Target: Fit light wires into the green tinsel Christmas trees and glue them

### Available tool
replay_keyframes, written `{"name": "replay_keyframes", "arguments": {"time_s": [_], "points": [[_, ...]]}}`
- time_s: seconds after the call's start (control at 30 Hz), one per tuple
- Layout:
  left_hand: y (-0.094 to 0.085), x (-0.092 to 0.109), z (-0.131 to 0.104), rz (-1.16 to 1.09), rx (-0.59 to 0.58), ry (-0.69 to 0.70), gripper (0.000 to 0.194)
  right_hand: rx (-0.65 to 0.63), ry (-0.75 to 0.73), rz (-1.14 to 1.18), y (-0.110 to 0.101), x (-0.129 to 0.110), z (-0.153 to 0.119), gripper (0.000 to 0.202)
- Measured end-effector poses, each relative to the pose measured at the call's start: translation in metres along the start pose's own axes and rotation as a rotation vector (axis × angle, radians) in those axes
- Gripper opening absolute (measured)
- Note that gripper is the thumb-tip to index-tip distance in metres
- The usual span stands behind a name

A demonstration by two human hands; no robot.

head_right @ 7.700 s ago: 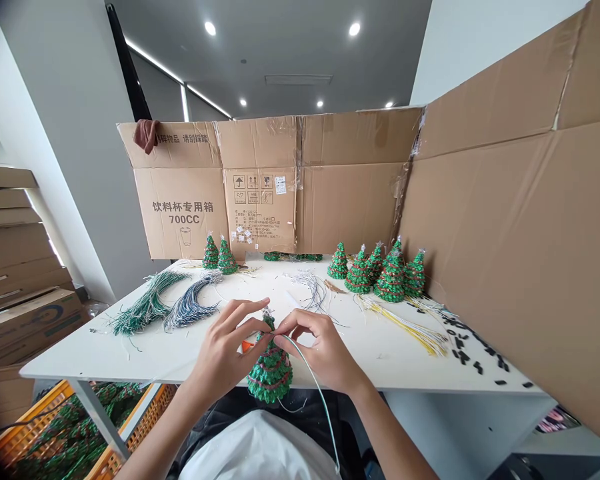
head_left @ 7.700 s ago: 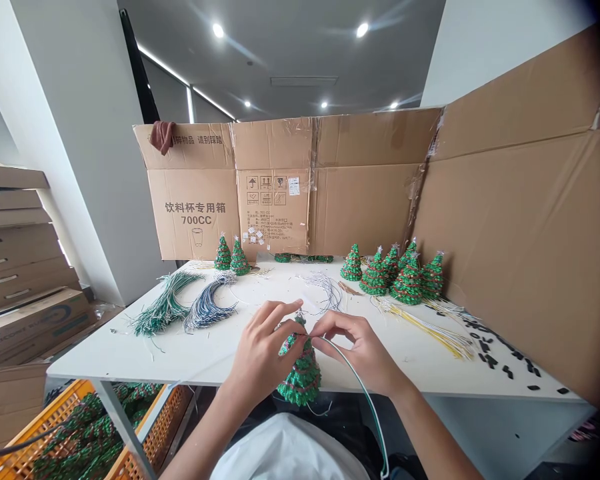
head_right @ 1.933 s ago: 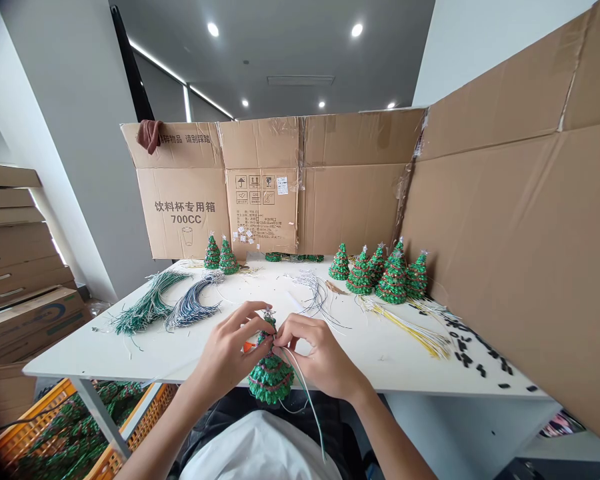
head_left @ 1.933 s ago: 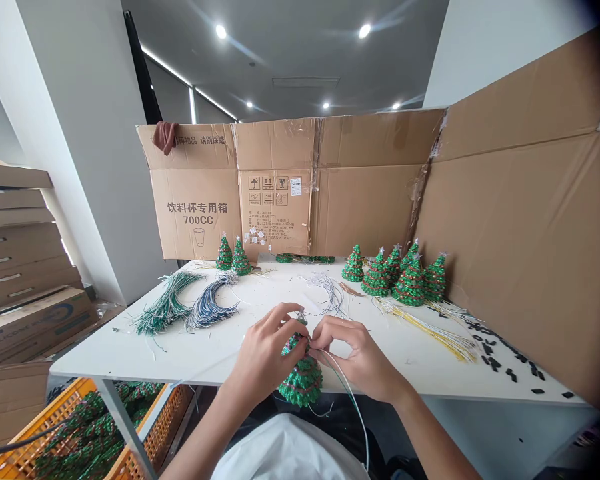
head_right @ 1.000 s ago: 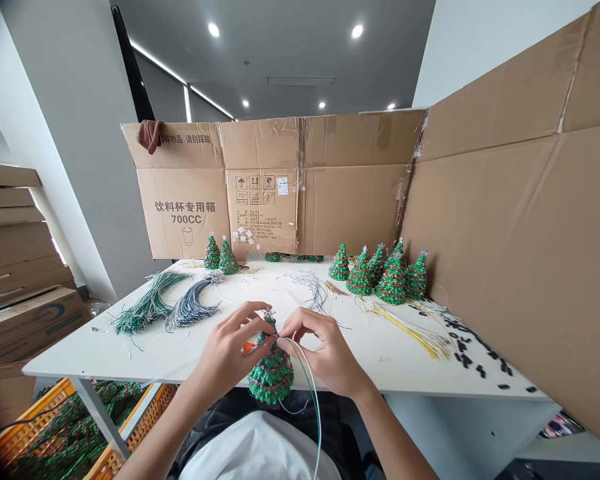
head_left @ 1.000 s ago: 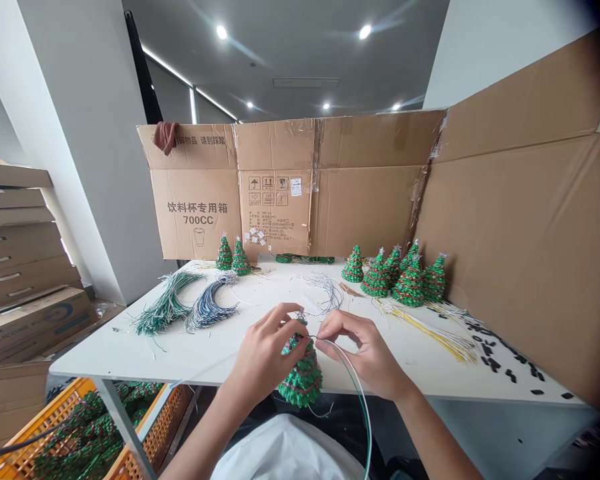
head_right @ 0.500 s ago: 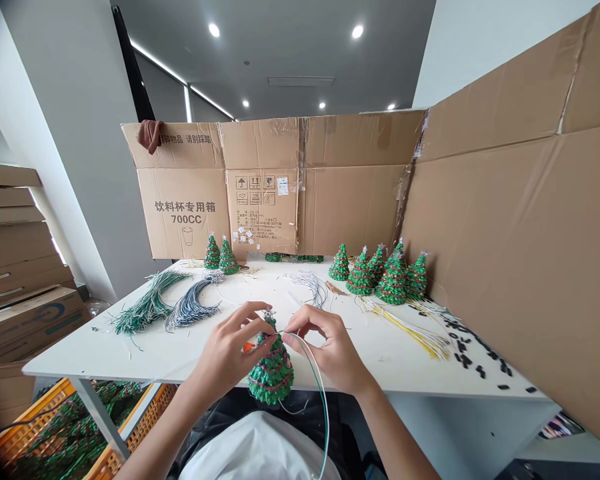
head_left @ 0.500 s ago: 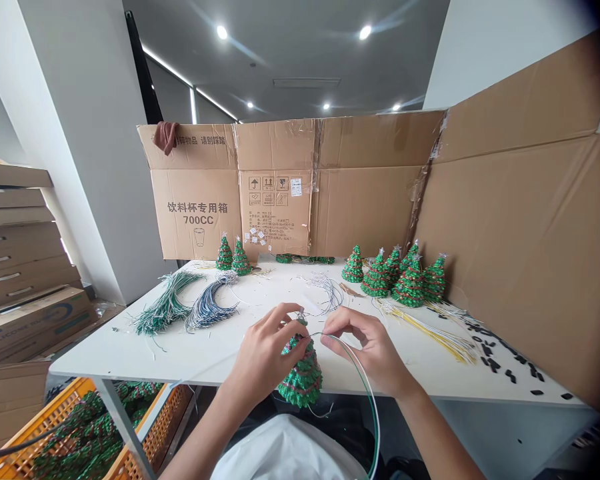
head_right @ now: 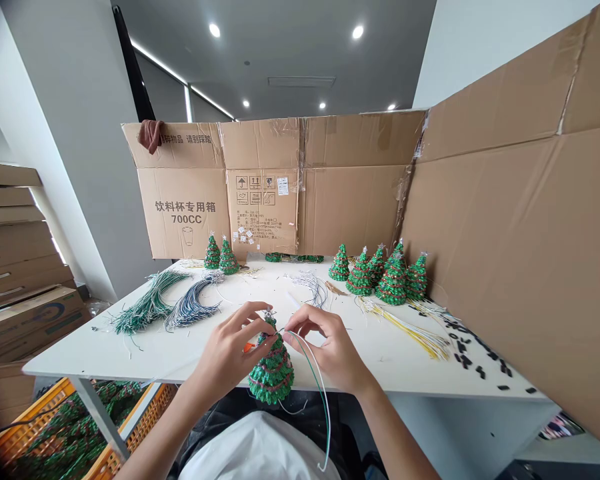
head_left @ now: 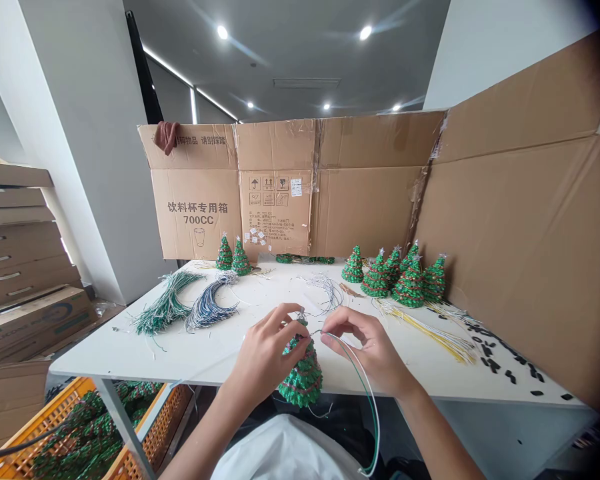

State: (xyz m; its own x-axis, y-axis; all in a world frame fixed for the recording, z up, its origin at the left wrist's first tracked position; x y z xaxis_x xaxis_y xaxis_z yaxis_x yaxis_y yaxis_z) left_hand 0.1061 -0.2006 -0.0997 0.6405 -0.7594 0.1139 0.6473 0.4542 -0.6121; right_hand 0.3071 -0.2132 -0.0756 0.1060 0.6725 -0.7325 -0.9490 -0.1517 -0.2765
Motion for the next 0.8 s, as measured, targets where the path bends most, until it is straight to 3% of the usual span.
{"name": "replay_keyframes", "arguments": {"time_s": [0.4,0.8], "points": [[-0.0002,0.0004,0.0006,0.001,0.006,-0.007,0.005,-0.005,-0.035,-0.004,-0.0004,0.0037,-0.0005,0.008],[0.0008,0.0,0.0003,0.009,0.018,0.004,0.005,0.093,-0.118,-0.124,-0.0004,0.0011,-0.0016,0.014]]}}
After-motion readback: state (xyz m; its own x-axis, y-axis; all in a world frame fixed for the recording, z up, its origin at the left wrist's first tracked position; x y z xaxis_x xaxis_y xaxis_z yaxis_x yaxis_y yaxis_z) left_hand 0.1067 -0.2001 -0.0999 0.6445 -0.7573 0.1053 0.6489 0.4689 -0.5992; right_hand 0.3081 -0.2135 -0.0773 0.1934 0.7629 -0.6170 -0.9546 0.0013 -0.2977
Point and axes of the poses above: each hand's wrist, its own z-axis towards the middle knuckle, its own y-axis out of the palm, x = y × z, the point moved 4 cm from there along z, towards the middle knuckle, and after that the axes turned 7 degrees about z, right-handed, at the moved point
